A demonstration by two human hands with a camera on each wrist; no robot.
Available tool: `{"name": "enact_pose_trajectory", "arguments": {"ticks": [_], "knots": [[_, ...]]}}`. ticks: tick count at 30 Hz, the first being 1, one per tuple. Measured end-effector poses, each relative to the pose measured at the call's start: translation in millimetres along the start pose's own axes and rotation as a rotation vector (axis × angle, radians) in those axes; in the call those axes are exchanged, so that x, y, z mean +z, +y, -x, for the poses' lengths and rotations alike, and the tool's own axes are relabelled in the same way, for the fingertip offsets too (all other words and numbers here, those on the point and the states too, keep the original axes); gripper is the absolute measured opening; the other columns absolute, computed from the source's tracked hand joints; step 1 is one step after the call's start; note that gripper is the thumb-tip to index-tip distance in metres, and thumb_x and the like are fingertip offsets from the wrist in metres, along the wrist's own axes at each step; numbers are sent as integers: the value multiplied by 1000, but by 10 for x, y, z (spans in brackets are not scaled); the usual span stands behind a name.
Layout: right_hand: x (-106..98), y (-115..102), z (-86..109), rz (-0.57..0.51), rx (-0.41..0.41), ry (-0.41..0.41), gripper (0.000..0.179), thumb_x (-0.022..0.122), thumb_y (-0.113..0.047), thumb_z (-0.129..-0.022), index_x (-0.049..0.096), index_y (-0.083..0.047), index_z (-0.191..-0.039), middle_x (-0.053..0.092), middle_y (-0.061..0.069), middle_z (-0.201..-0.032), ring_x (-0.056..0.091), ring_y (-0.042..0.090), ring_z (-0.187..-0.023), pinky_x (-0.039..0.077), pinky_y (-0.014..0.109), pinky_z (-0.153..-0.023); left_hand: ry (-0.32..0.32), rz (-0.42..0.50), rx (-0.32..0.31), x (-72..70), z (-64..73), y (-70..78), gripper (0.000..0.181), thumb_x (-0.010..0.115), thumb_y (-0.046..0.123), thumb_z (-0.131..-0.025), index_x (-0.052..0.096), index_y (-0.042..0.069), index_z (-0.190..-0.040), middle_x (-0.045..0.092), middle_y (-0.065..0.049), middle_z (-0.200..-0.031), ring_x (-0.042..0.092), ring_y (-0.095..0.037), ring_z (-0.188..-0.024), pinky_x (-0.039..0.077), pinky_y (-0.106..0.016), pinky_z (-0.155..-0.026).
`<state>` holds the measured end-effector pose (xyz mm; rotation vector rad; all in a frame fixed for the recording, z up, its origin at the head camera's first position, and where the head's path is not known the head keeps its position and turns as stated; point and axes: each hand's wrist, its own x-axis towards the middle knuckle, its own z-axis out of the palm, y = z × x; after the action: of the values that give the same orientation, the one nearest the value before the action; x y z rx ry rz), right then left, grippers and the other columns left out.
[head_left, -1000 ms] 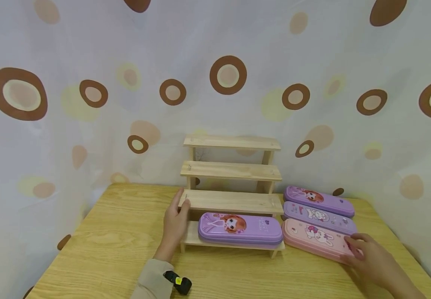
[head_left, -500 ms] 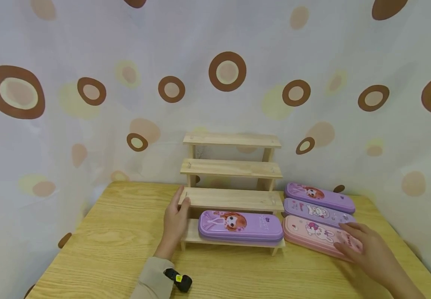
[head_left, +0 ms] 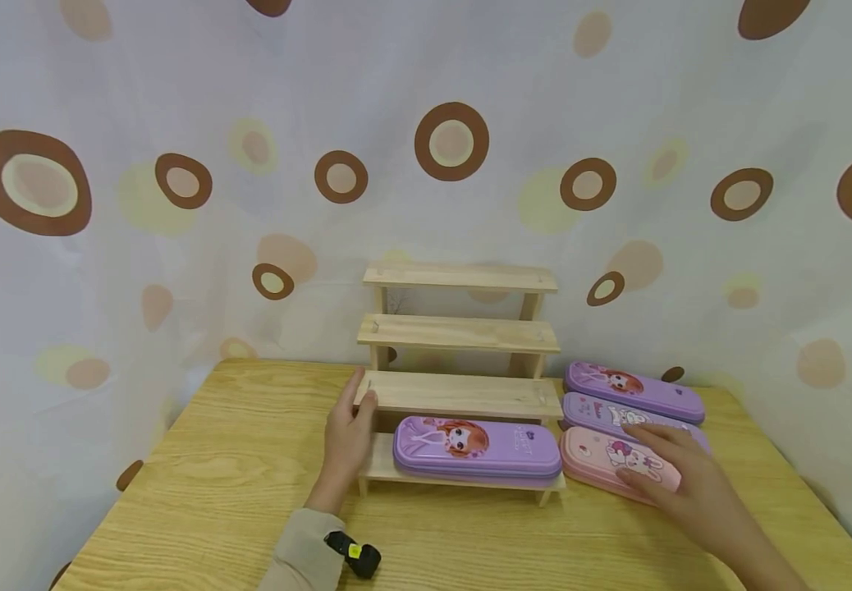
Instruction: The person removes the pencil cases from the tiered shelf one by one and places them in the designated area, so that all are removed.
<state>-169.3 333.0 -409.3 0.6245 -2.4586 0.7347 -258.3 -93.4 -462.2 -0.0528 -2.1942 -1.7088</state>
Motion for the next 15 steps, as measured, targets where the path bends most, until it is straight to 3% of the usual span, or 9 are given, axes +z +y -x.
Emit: {"name": "enact_pose_trajectory", "arguments": {"ticks": [4,8,15], "knots": [[68,-103,-65,-34,-35,-6,63,85,-4,-74,63,-13,-133,59,5,-125,41,0,-120,24,4,-98,3,-3,3,2,2,15,49,52,23,-103,43,17,-151,62,-11,-99,46,-11,-63,43,-27,-60],[165,-203,-131,-92,-65,-22,64,83,0,-75,61,-13,-134,59,6,-128,42,1,-122,25,5,-99,7,-4,2,4,4,13,49,51,24,-103,43,17,-151,57,-11,-87,46,-11,-63,43,-28,-60],[368,-375,-235,-157,-80,-56,64,84,-6,-77,61,-15,-136,57,2,-132,45,7,-124,26,8,-103,2,0,6,0,4,11,49,51,25,-103,42,16,-151,62,-12,-122,47,-13,-66,44,-29,-63]]}}
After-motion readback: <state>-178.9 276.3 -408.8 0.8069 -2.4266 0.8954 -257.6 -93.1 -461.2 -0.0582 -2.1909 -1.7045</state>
